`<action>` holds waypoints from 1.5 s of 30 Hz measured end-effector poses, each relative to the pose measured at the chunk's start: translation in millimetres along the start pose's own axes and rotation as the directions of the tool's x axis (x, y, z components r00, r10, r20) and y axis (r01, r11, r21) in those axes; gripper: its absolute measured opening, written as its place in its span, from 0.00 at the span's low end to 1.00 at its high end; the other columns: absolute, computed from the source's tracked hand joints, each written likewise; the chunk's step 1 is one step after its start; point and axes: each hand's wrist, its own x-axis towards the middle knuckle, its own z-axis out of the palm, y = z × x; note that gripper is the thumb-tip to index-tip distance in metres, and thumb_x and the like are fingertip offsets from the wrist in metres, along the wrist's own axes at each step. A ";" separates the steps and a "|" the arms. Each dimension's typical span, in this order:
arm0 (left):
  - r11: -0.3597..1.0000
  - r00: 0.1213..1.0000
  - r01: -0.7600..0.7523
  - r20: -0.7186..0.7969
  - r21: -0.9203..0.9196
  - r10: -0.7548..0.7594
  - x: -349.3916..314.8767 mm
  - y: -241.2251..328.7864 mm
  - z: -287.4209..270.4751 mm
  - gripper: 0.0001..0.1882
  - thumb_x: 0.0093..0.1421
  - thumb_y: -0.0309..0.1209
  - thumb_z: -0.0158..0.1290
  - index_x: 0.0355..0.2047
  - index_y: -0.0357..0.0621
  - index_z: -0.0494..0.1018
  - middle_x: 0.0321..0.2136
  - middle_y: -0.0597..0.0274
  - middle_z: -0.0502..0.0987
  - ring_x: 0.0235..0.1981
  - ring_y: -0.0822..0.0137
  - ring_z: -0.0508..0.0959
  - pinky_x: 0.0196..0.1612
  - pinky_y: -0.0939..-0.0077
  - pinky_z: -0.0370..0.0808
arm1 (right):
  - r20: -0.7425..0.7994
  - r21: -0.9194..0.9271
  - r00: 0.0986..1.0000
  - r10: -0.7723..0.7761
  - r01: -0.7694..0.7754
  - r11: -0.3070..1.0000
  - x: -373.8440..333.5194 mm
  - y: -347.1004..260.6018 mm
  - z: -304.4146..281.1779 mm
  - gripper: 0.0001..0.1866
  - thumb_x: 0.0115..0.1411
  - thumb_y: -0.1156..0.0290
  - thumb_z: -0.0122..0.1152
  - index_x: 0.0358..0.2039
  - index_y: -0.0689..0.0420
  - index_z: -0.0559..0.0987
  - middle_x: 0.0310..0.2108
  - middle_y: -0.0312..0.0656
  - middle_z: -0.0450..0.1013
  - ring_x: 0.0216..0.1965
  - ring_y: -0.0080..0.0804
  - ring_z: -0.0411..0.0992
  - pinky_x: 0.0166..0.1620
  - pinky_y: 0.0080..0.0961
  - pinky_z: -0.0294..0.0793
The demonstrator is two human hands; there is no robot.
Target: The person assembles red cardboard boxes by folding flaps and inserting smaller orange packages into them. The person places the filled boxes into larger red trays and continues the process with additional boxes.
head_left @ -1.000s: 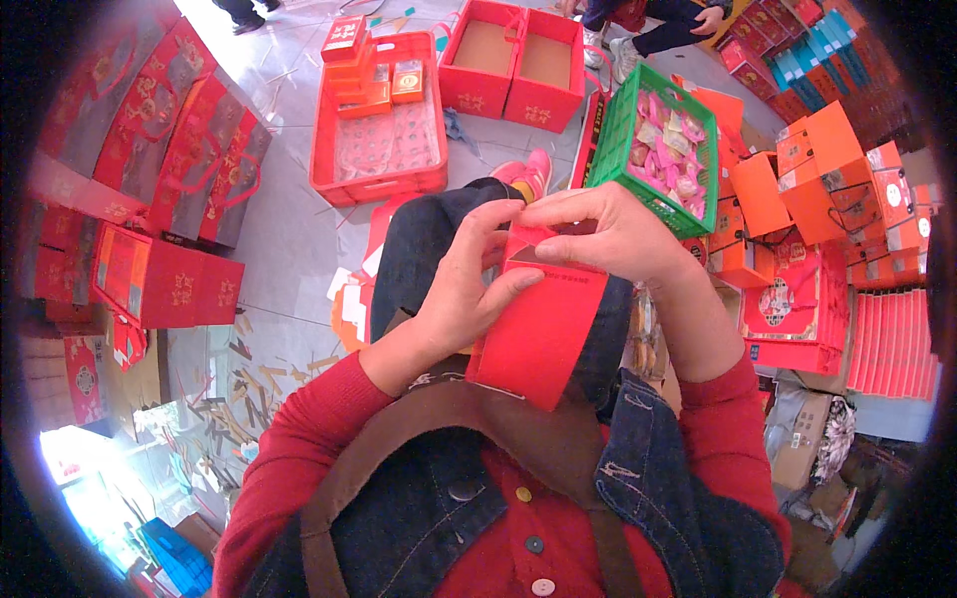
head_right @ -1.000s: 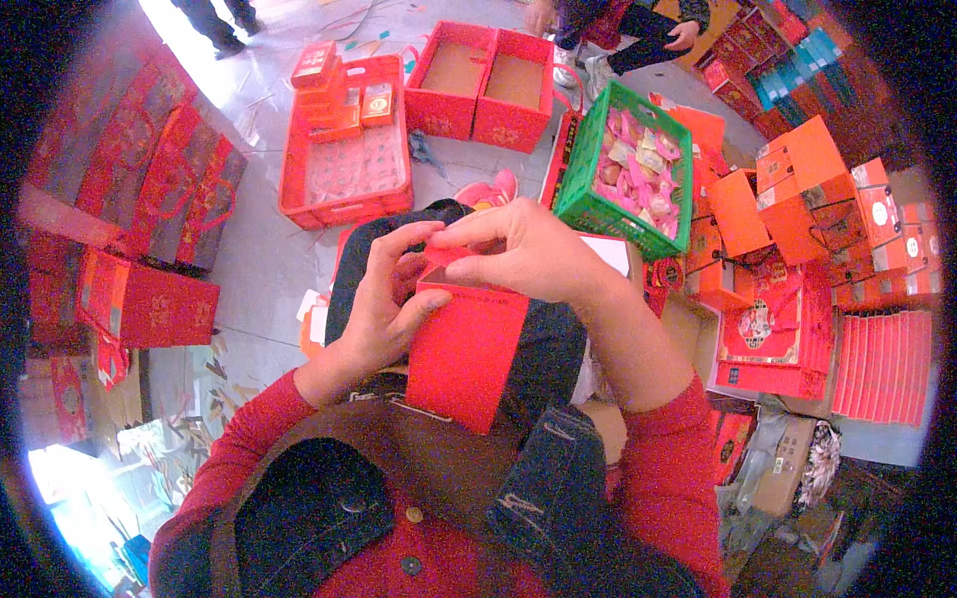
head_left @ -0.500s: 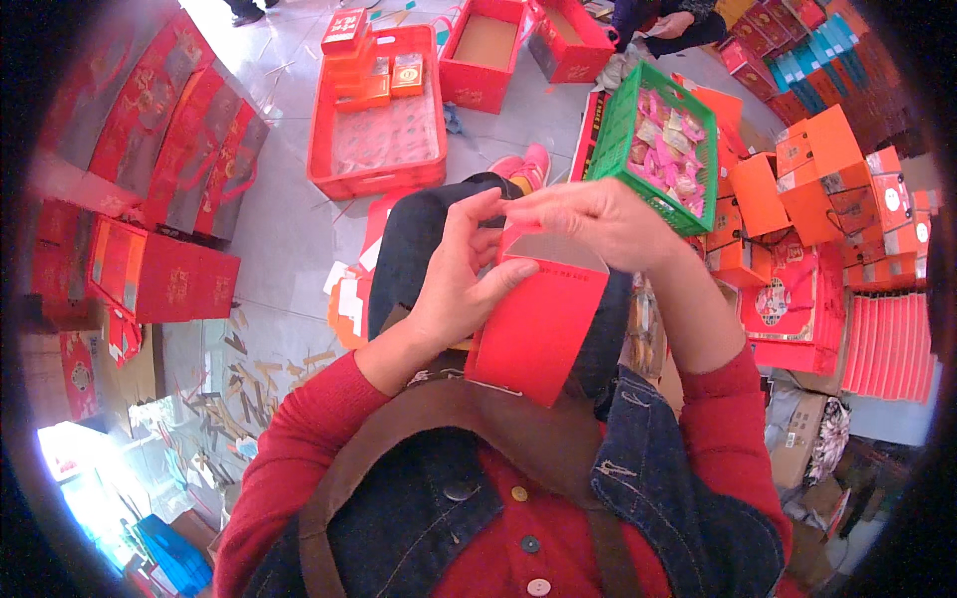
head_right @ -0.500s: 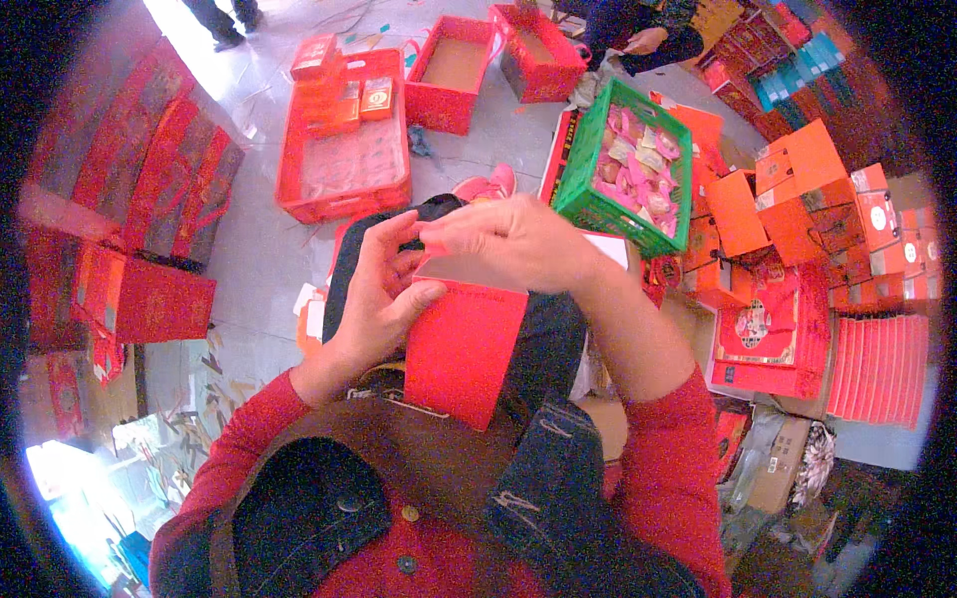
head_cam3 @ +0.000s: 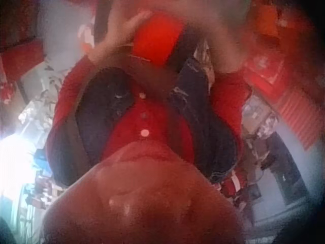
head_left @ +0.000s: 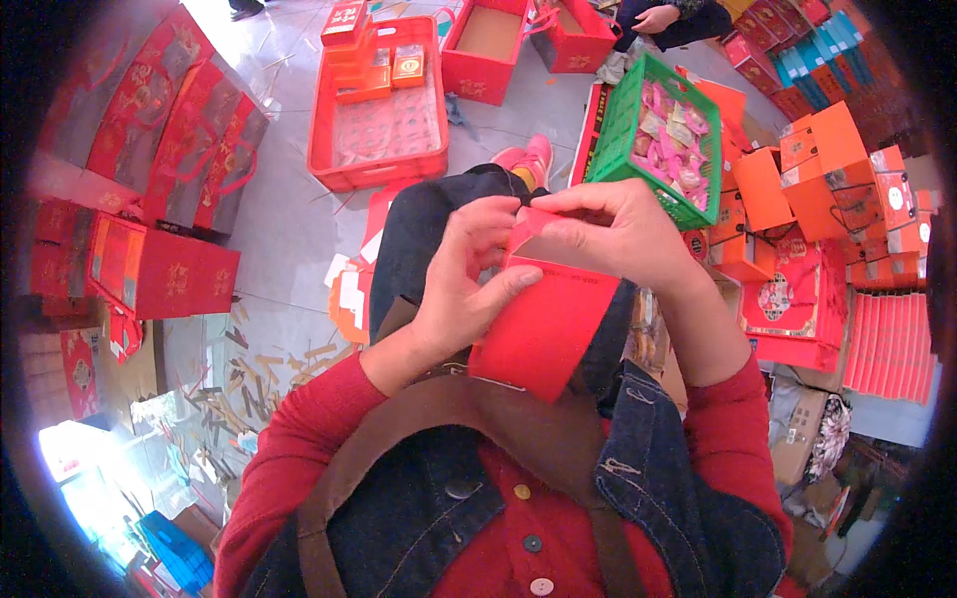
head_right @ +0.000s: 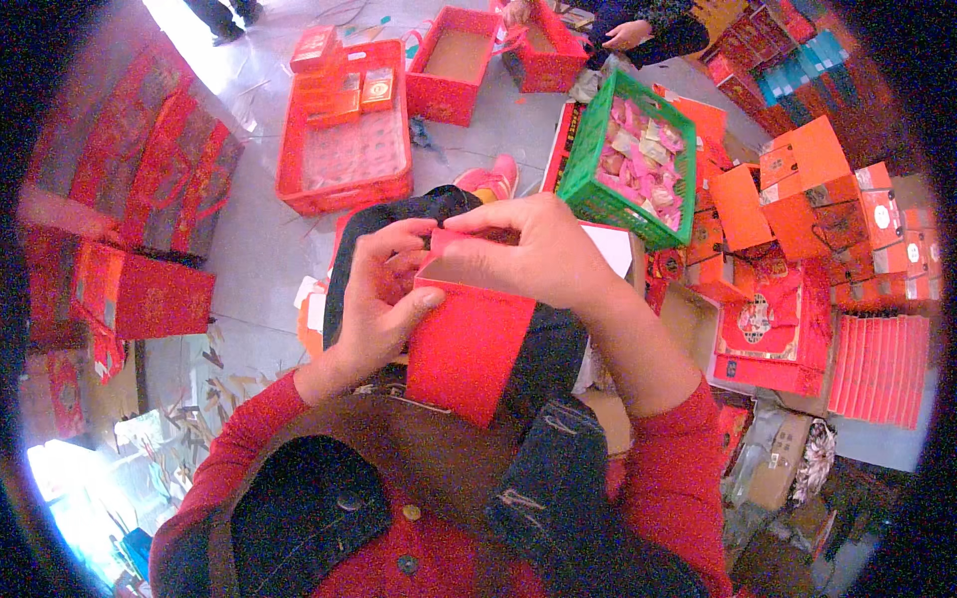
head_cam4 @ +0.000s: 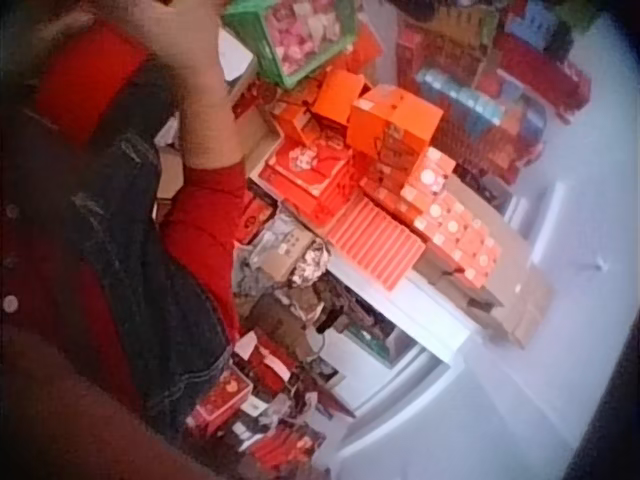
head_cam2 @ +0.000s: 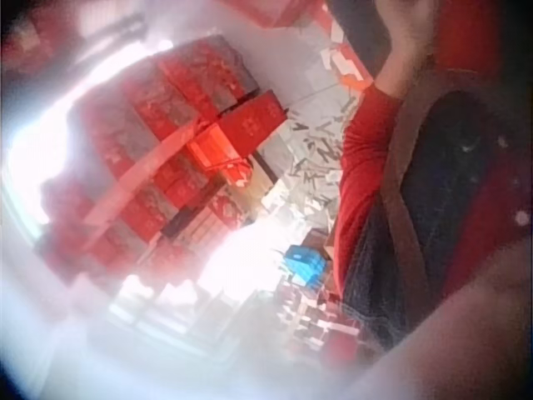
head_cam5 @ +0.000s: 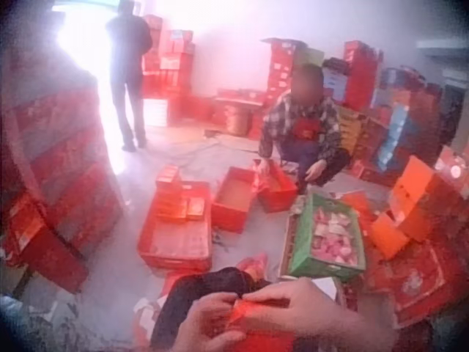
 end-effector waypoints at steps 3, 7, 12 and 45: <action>0.999 1.000 0.015 -0.002 -0.030 -0.015 -4.0 -3.7 3.1 0.16 0.54 0.25 0.58 0.41 0.38 0.66 0.49 0.56 0.61 0.50 0.67 0.67 0.48 0.75 0.72 | -0.039 0.092 0.999 -0.008 0.012 0.996 1.7 6.0 -3.0 0.16 0.51 0.68 0.66 0.39 0.64 0.79 0.31 0.41 0.78 0.31 0.19 0.73 0.37 0.18 0.73; 0.996 0.997 0.076 0.028 -0.054 -0.075 -0.7 -2.8 -1.6 0.15 0.55 0.25 0.57 0.41 0.37 0.66 0.48 0.57 0.61 0.50 0.68 0.67 0.50 0.74 0.70 | -0.008 -0.004 0.991 -0.136 0.136 0.991 -1.0 10.5 2.6 0.16 0.51 0.69 0.65 0.40 0.64 0.79 0.33 0.42 0.77 0.35 0.23 0.74 0.40 0.20 0.72; 0.980 0.989 0.144 0.053 -0.140 -0.138 -1.2 -3.0 -4.4 0.14 0.56 0.25 0.56 0.40 0.36 0.65 0.47 0.58 0.61 0.50 0.68 0.67 0.51 0.72 0.69 | 0.019 -0.200 0.970 -0.242 0.240 0.950 -5.3 7.0 8.1 0.16 0.50 0.75 0.63 0.41 0.64 0.78 0.38 0.44 0.75 0.41 0.29 0.72 0.45 0.22 0.70; 0.942 0.995 0.097 -0.049 0.322 -0.086 -0.4 18.6 13.8 0.13 0.60 0.23 0.46 0.46 0.37 0.64 0.36 0.64 0.69 0.39 0.76 0.69 0.43 0.82 0.67 | -0.299 -0.111 0.936 -0.186 0.159 0.981 -46.6 24.5 17.5 0.15 0.52 0.70 0.62 0.40 0.60 0.79 0.37 0.45 0.77 0.40 0.29 0.75 0.46 0.23 0.72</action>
